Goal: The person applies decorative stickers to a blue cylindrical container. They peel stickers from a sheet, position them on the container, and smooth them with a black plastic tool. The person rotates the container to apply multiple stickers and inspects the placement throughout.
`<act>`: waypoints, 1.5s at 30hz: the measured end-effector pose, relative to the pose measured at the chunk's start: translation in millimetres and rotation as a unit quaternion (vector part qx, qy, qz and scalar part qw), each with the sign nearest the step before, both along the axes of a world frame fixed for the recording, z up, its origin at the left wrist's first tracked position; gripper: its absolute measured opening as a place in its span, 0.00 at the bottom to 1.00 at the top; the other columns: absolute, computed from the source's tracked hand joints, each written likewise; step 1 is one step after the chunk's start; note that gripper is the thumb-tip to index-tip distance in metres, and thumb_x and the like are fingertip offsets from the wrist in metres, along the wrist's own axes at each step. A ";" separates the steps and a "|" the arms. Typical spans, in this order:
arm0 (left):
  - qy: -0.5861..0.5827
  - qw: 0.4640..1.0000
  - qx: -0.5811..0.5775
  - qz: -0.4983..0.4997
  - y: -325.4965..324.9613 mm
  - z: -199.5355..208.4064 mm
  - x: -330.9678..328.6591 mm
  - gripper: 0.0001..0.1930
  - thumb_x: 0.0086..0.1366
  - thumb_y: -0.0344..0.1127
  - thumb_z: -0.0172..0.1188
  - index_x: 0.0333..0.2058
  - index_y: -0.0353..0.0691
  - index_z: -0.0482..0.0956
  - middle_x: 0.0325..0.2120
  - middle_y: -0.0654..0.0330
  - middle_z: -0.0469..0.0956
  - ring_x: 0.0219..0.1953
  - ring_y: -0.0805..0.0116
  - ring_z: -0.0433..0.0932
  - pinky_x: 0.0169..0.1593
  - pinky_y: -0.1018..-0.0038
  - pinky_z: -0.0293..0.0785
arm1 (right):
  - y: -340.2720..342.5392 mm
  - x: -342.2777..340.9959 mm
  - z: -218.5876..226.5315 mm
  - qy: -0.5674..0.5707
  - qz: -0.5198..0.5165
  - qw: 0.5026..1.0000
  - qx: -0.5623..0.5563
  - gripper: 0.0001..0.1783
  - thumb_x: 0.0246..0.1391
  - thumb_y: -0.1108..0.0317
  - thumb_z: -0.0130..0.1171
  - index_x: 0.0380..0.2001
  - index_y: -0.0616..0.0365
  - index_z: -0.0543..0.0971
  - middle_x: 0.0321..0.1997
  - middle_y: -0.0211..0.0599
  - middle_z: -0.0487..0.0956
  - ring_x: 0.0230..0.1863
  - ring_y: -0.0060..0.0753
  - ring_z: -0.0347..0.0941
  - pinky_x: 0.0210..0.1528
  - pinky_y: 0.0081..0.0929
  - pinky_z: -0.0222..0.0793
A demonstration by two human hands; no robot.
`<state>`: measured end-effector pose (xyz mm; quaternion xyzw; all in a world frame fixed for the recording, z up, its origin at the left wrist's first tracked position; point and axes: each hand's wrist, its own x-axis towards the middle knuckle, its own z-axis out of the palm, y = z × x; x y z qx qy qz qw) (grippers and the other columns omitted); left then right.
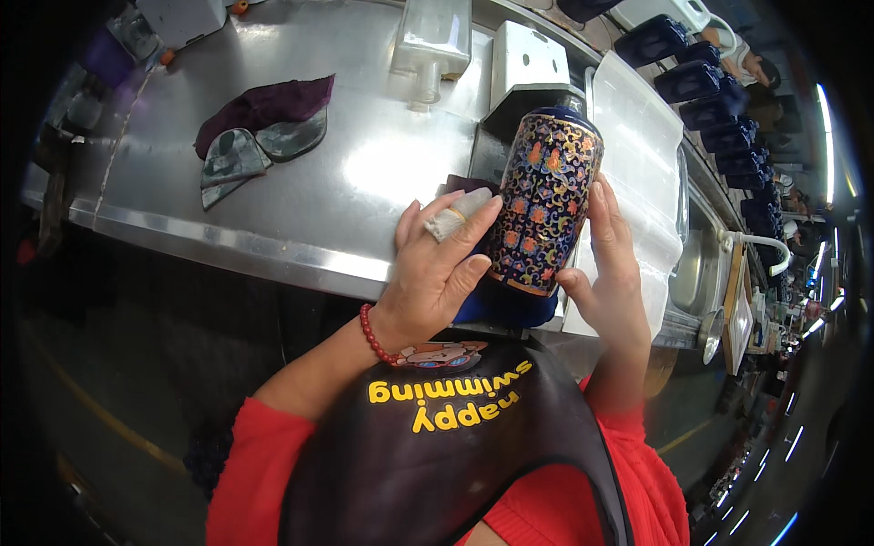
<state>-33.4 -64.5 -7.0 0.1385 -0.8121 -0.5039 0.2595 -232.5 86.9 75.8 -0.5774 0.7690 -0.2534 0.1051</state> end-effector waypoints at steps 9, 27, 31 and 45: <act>0.015 0.998 0.047 0.037 3.1 7.9 6.8 0.17 0.71 0.36 0.55 0.56 0.38 0.79 0.62 0.45 0.72 0.69 0.45 0.62 0.72 0.54 0.50 | -5.2 3.7 2.3 -0.016 -0.003 1.000 0.019 0.50 0.54 0.40 0.67 0.72 0.56 0.64 0.75 0.66 0.57 0.68 0.61 0.64 0.69 0.48 0.60; -0.007 0.965 0.259 -0.034 0.7 34.9 28.1 0.16 0.65 0.34 0.58 0.51 0.42 0.81 0.65 0.37 0.65 0.71 0.39 0.53 0.74 0.52 0.43 | -8.3 7.2 1.1 -0.016 -0.019 0.999 0.032 0.49 0.55 0.40 0.67 0.72 0.56 0.64 0.75 0.65 0.58 0.68 0.60 0.64 0.69 0.48 0.61; -0.025 0.980 0.196 -0.016 4.4 32.3 27.5 0.16 0.65 0.33 0.59 0.51 0.43 0.82 0.65 0.38 0.66 0.71 0.40 0.54 0.74 0.53 0.43 | -8.3 8.6 0.5 -0.017 -0.022 0.999 0.029 0.50 0.54 0.40 0.67 0.72 0.56 0.64 0.75 0.64 0.58 0.69 0.60 0.64 0.68 0.47 0.61; -0.016 0.963 0.264 -0.054 2.4 36.8 28.6 0.13 0.65 0.33 0.59 0.48 0.44 0.84 0.63 0.41 0.69 0.70 0.43 0.55 0.74 0.54 0.43 | -10.2 8.9 0.8 -0.029 -0.023 0.999 0.032 0.51 0.54 0.40 0.68 0.72 0.57 0.64 0.75 0.66 0.58 0.69 0.60 0.63 0.69 0.47 0.61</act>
